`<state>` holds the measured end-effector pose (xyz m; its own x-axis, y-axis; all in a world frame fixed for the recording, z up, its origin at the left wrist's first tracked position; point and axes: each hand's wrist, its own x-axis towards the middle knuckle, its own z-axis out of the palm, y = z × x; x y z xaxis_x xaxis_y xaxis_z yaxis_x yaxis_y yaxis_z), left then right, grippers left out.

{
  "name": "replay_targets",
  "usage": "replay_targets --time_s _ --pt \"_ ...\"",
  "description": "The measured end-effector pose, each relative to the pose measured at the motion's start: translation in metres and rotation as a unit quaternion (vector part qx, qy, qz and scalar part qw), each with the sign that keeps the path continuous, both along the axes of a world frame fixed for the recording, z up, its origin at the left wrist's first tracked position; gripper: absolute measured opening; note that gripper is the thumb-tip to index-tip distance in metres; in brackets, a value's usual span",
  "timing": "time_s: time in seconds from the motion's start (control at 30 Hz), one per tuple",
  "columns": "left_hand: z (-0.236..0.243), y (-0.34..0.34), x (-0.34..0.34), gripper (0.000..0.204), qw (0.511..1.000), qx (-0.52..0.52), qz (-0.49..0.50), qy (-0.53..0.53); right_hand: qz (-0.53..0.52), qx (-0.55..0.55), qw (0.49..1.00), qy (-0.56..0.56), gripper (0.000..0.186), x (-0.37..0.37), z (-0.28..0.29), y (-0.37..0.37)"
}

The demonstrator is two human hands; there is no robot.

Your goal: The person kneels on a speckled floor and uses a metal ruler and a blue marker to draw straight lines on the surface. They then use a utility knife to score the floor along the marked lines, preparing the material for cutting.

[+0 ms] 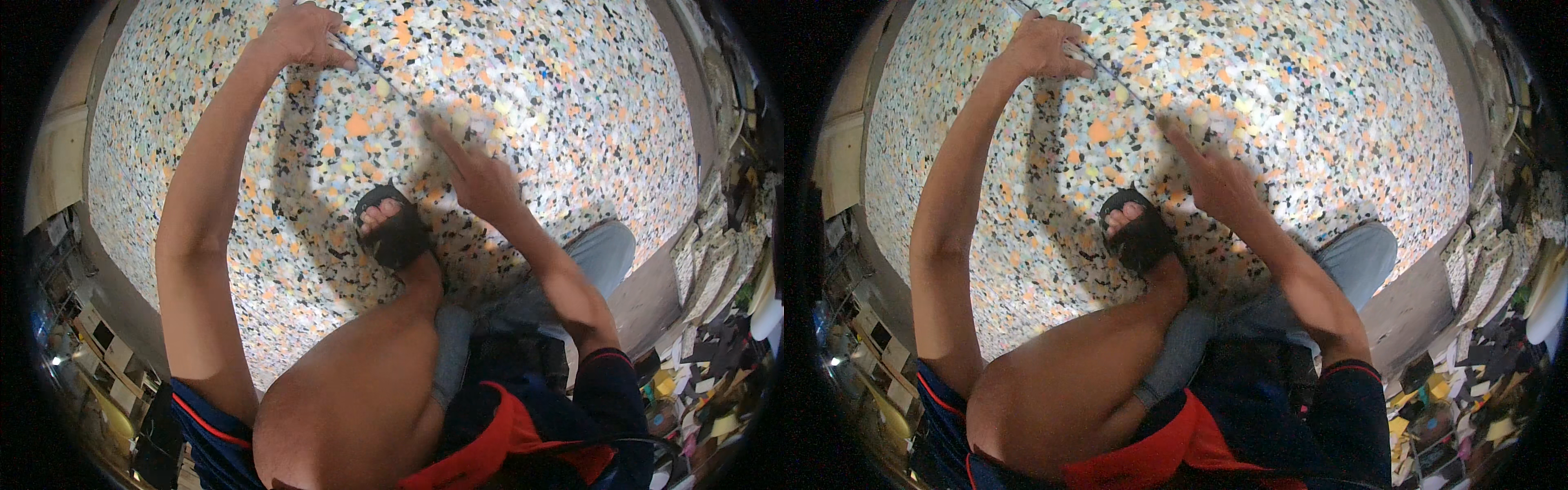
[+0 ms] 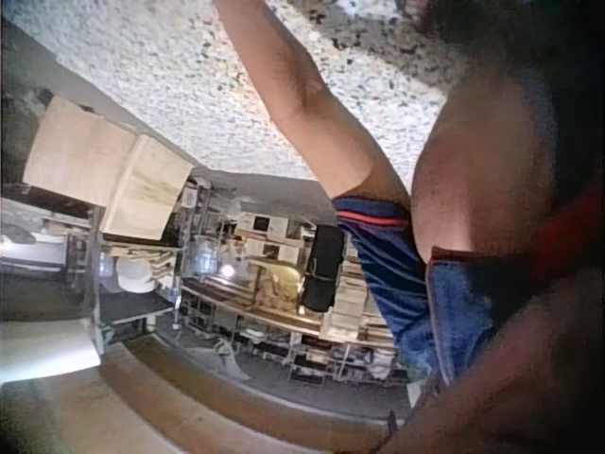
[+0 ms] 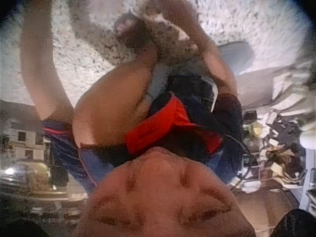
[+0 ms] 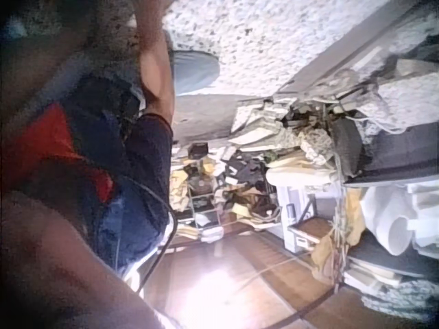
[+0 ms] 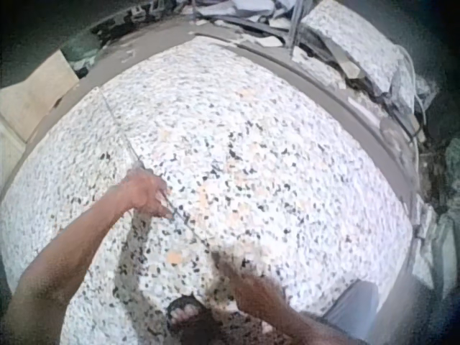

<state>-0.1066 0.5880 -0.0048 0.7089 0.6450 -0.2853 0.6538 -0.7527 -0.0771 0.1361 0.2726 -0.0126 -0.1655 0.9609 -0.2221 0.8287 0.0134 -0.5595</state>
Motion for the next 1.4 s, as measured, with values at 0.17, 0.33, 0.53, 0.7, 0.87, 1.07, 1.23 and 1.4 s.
replay_targets --time_s 0.17,0.33,0.53,0.7,0.87,1.07,1.23,1.4 --pt "0.026 -0.010 0.009 0.076 1.000 -0.013 0.011 0.006 0.011 -0.056 0.998 -0.023 0.077 0.011 0.002 -0.019" --pt "0.055 -0.009 0.030 0.064 0.979 -0.154 0.068 0.118 0.001 -0.044 0.999 -0.004 0.079 0.032 0.019 -0.066" --pt "0.025 -0.035 0.034 0.073 0.994 -0.076 0.009 0.073 0.004 -0.069 0.997 0.025 0.082 0.019 -0.005 -0.032" --pt "0.012 -0.043 0.028 0.078 0.998 -0.022 0.005 0.052 0.013 -0.064 0.998 -0.014 0.082 0.034 0.005 -0.067" --pt "0.017 -0.048 0.031 0.082 0.997 -0.036 -0.006 0.068 -0.005 -0.031 0.999 0.027 0.079 0.051 0.023 -0.104" --pt "0.023 -0.051 0.034 0.082 0.996 -0.048 -0.022 0.078 0.002 -0.061 0.998 0.006 0.078 0.029 0.000 -0.059" --pt "0.022 -0.052 0.029 0.081 0.997 -0.052 -0.022 0.058 0.009 -0.031 0.999 -0.002 0.081 0.051 0.010 -0.096" --pt "0.027 -0.055 0.029 0.080 0.998 -0.034 -0.008 0.048 0.011 -0.156 0.987 -0.048 0.072 0.066 0.036 -0.139"
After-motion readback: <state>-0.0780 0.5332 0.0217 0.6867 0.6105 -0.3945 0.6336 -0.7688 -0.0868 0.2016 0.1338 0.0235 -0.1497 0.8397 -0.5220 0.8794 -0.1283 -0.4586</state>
